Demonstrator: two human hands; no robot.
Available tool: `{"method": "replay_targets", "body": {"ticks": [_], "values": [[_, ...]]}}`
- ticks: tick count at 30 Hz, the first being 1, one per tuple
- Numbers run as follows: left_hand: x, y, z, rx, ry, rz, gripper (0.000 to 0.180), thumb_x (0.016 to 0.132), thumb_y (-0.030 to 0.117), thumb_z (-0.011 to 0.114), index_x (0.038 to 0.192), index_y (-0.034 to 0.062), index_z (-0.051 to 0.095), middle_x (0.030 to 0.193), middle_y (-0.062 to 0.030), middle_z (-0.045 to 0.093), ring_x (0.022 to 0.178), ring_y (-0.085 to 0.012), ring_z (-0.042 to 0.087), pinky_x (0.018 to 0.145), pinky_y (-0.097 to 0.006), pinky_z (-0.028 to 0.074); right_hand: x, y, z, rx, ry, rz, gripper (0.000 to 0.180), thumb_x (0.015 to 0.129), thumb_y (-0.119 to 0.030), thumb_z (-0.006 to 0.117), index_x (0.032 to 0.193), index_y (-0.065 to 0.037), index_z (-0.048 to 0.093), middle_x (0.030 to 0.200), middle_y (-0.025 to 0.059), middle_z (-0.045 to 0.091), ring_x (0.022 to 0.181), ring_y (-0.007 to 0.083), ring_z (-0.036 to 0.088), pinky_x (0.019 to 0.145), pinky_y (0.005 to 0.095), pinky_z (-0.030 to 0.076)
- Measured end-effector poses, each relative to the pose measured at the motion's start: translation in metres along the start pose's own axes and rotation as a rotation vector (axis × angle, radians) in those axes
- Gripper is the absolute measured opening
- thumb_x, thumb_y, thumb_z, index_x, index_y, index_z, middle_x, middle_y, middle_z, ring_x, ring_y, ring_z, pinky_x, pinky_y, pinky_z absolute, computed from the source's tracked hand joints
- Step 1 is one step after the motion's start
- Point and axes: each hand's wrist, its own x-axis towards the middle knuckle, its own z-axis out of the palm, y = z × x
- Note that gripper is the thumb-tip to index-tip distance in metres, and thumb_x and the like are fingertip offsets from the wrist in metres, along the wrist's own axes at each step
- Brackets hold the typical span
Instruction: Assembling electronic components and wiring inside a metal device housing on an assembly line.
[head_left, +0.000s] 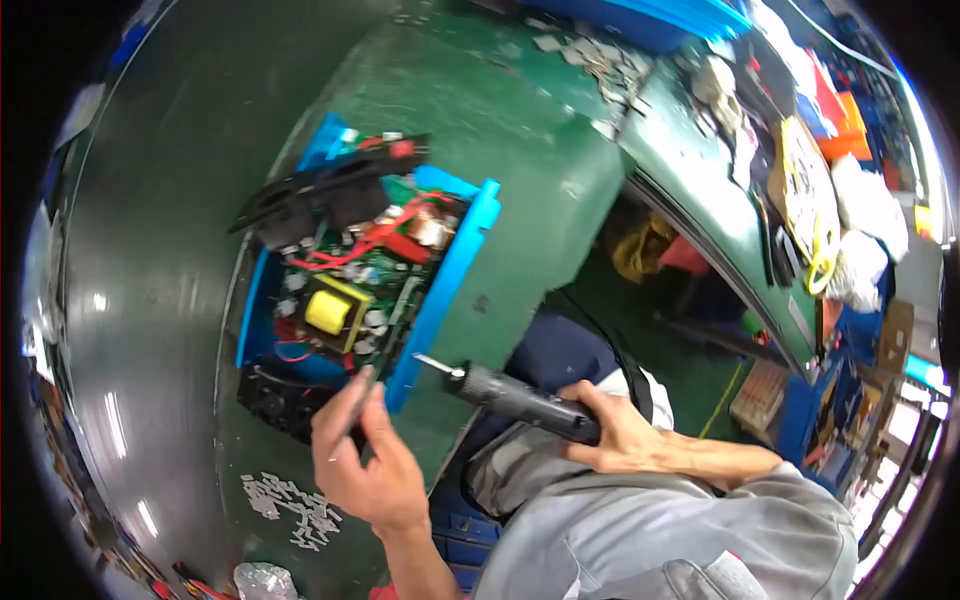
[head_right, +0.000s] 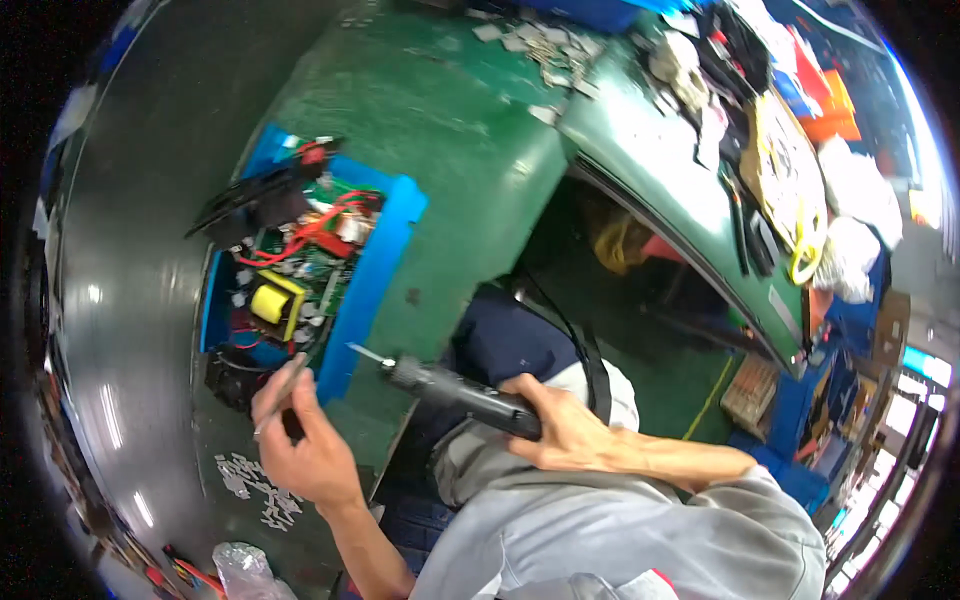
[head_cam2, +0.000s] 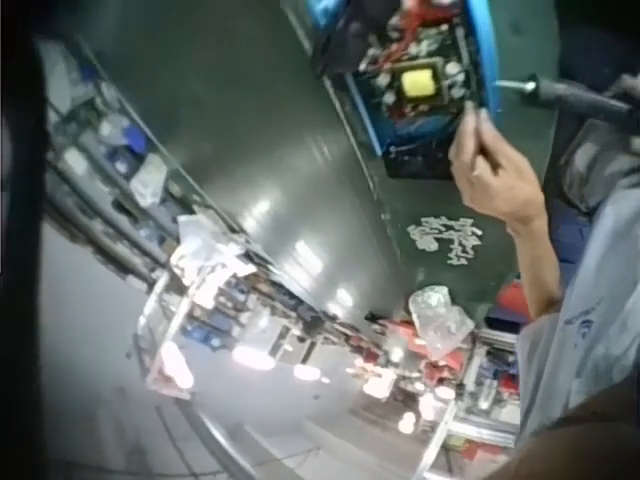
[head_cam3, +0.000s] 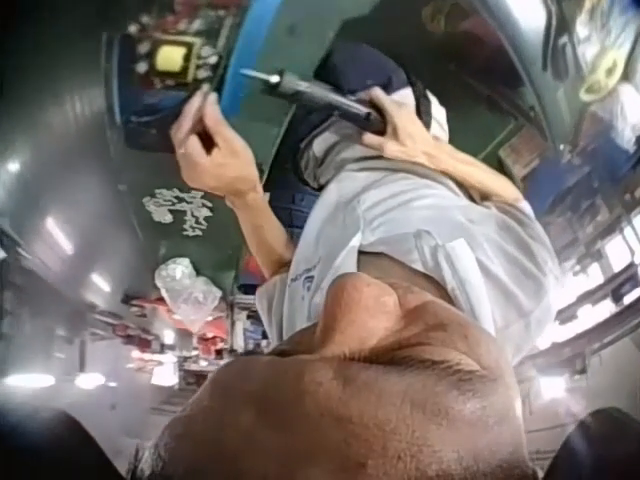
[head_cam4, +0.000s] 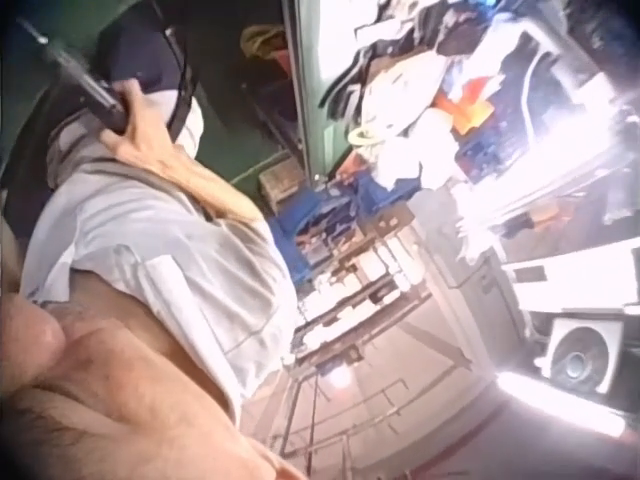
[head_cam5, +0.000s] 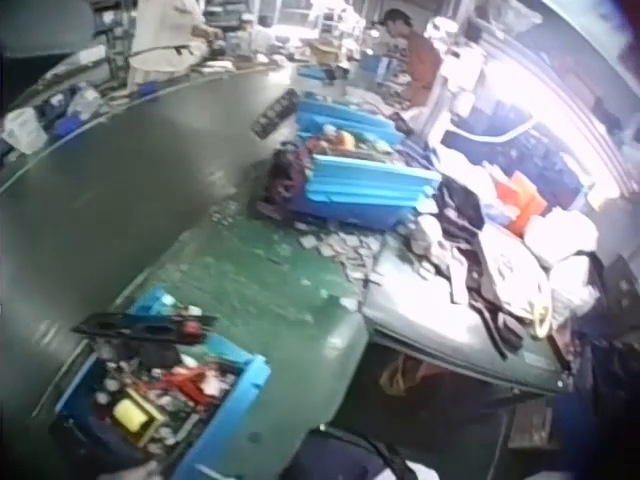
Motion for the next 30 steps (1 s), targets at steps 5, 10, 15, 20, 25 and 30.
{"method": "replay_targets", "body": {"ticks": [5,10,15,20,25,30], "values": [[-0.003,0.001,0.001,0.054,-0.021,-0.012,0.014,0.098,0.004,0.064,0.107,-0.0061,0.066,0.104,-0.0122,0.072,0.085,-0.0182,0.069,0.074,-0.029,0.059,0.006,0.010,0.008,0.056,0.035,-0.163,0.059,0.077,-0.007,0.067,0.131,0.004,0.048,0.102,0.0269,0.065,0.095,0.0439,0.067,0.081,0.0458,0.054],[-0.005,0.004,0.005,0.061,0.046,-0.043,0.011,0.098,0.003,0.064,0.103,-0.0069,0.067,0.101,-0.0147,0.071,0.084,-0.0203,0.070,0.071,-0.028,0.062,0.008,0.024,0.014,0.050,0.047,-0.252,0.058,0.077,-0.007,0.067,0.131,0.005,0.048,0.102,0.0250,0.065,0.092,0.0403,0.068,0.079,0.0448,0.054],[-0.007,0.003,0.006,0.053,0.071,0.005,0.012,0.099,0.005,0.064,0.102,-0.0068,0.067,0.102,-0.0143,0.071,0.084,-0.0200,0.070,0.071,-0.029,0.062,0.011,0.027,0.016,0.084,0.026,-0.268,0.058,0.078,-0.005,0.067,0.132,0.005,0.048,0.101,0.0240,0.065,0.090,0.0375,0.068,0.078,0.0432,0.054],[-0.008,0.006,0.008,0.082,0.105,-0.025,0.014,0.098,0.005,0.065,0.100,-0.0080,0.067,0.103,-0.0143,0.071,0.084,-0.0201,0.069,0.073,-0.029,0.061,0.016,0.024,0.016,0.096,0.013,-0.265,0.058,0.076,-0.005,0.066,0.130,0.006,0.050,0.096,0.0243,0.065,0.088,0.0376,0.068,0.077,0.0431,0.054],[-0.009,0.006,0.014,0.099,0.121,-0.002,0.014,0.098,0.005,0.065,0.099,-0.0093,0.067,0.103,-0.0146,0.072,0.085,-0.0203,0.070,0.075,-0.030,0.061,0.018,0.020,-0.002,0.275,-0.115,-0.178,0.043,0.093,-0.028,0.061,0.122,0.003,0.054,0.090,0.0196,0.066,0.084,0.0330,0.068,0.075,0.0432,0.052],[-0.010,0.001,0.011,0.097,0.162,-0.041,0.010,0.096,0.003,0.066,0.098,-0.0067,0.067,0.099,-0.0147,0.073,0.085,-0.0243,0.070,0.076,-0.033,0.057,0.036,0.018,-0.023,0.699,-0.529,0.140,0.070,0.108,-0.059,0.021,0.091,-0.007,0.066,0.073,-0.0015,0.061,0.072,0.0094,0.052,0.073,0.0284,0.044]]}}
